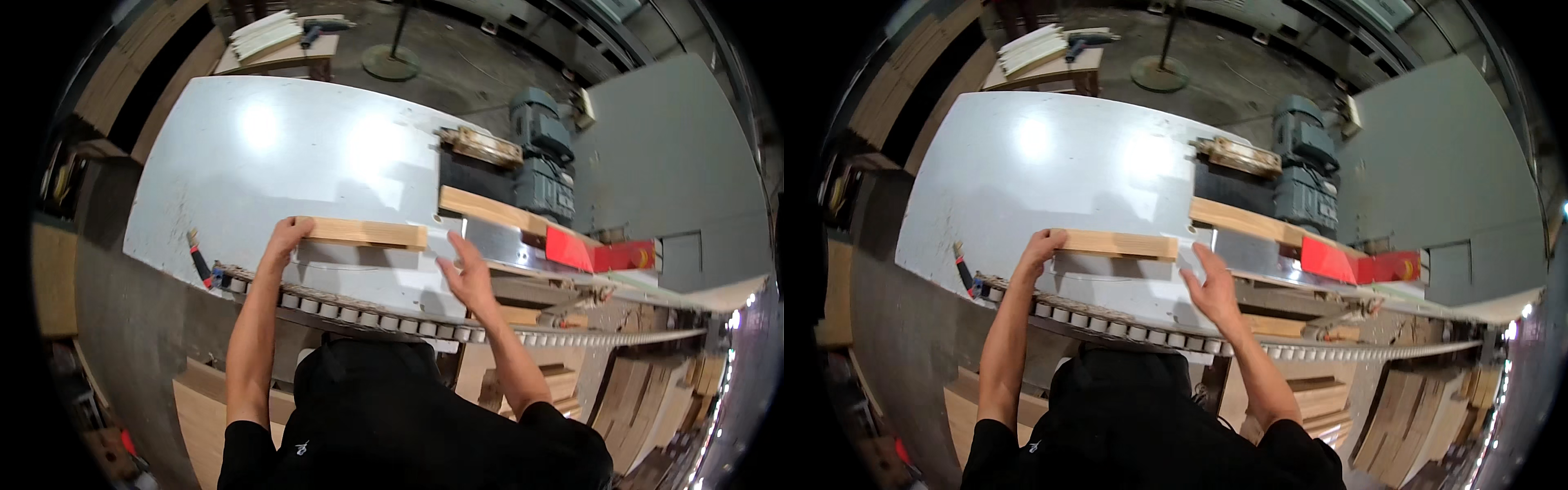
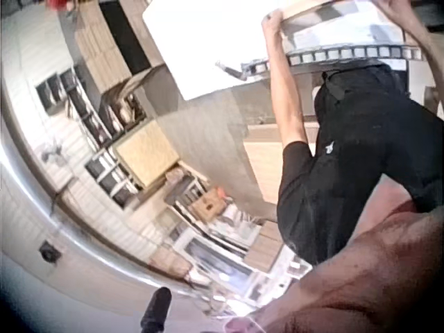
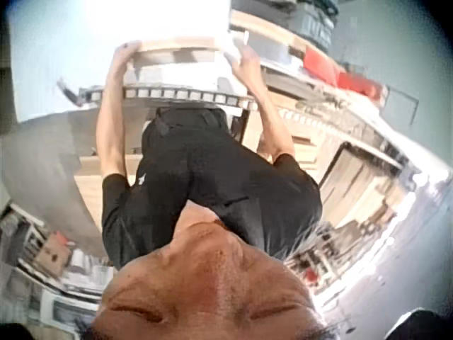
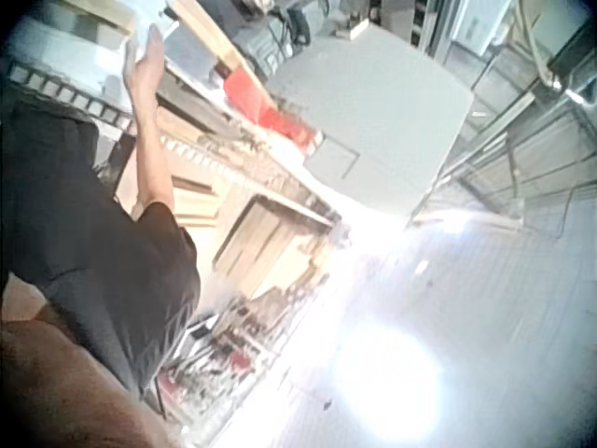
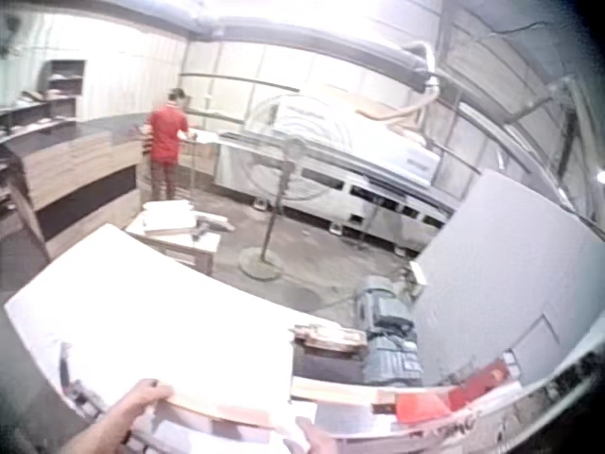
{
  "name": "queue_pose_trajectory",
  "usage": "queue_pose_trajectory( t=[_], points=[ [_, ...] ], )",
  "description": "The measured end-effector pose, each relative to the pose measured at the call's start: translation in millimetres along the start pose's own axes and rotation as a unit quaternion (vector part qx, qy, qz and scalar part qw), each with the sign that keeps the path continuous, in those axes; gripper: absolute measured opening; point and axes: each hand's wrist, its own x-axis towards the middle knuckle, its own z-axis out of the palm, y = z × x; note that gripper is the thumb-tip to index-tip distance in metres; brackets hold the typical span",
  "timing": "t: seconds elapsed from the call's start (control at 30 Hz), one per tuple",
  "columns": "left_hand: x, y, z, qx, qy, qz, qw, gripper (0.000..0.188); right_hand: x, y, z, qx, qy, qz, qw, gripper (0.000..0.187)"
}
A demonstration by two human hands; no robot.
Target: The person takes wooden planks from a stack on the floor, carries them to a planer machine, and feeds them through the machine by hand.
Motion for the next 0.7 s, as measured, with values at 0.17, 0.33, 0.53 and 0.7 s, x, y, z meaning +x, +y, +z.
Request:
queue_pose_trajectory(
  t=[0.17, 0.33, 0.53, 0.7],
  points=[
    [-10.1, 12.7, 3.4, 0.009, 0.018, -0.043, 0.999, 0.064, 10.0, 61.5, -70.2, -0.225, 0.079, 0.003, 0.971, 0.065],
    [-16.7, 20.2, 8.8, 0.024, 0.014, -0.037, 0.999, 0.059, 16.6, 115.7, -97.6, -0.307, 0.039, -0.004, 0.951, 0.070],
    [-18.7, 22.5, 8.5, 0.016, 0.012, -0.041, 0.999, 0.054, 62.3, 123.7, -86.7, -0.290, -0.036, -0.076, 0.953, 0.066],
    [-20.9, 8.8, 2.7, -0.016, 0.043, -0.064, 0.997, 0.073, 82.4, 62.4, -54.3, -0.196, -0.053, -0.157, 0.967, 0.055]
  ],
)
